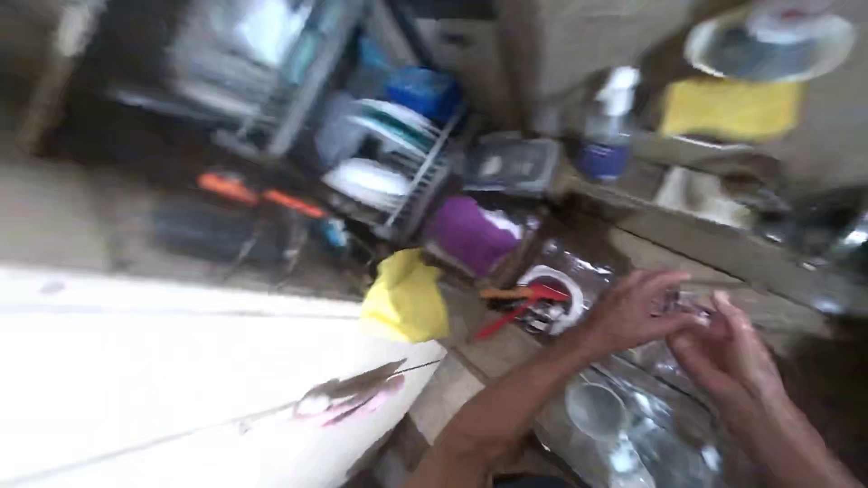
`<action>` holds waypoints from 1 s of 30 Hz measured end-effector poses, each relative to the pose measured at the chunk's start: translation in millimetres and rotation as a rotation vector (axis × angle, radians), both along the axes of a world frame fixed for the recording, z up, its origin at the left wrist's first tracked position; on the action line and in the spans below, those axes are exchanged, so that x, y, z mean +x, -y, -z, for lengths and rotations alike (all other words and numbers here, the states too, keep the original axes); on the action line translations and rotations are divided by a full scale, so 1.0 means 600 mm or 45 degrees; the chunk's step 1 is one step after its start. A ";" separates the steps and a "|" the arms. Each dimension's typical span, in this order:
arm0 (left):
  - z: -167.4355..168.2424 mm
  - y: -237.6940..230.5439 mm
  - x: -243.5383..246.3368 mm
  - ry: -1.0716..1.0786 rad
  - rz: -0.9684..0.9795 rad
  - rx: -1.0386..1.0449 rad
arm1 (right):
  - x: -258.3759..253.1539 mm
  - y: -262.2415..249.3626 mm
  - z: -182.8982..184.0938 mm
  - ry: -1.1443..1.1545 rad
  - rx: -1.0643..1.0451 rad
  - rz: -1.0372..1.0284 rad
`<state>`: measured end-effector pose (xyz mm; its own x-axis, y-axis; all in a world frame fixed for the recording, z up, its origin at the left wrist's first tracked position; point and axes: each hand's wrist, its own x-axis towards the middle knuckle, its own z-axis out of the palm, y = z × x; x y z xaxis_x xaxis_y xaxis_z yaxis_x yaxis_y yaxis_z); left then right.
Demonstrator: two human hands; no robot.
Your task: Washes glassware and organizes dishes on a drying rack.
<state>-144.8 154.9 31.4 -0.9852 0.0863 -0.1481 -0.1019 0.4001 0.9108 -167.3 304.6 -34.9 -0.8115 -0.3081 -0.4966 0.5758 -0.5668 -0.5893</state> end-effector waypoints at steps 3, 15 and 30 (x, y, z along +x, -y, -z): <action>0.029 0.060 0.019 -0.329 -0.156 -0.078 | 0.011 0.038 -0.012 -0.075 0.016 -0.185; -0.527 0.520 0.241 -0.385 -0.548 -1.667 | 0.002 0.030 -0.027 -0.175 0.124 -0.604; -0.661 0.585 0.351 -0.346 -1.031 -1.922 | 0.069 0.569 -0.333 -1.680 0.360 -1.146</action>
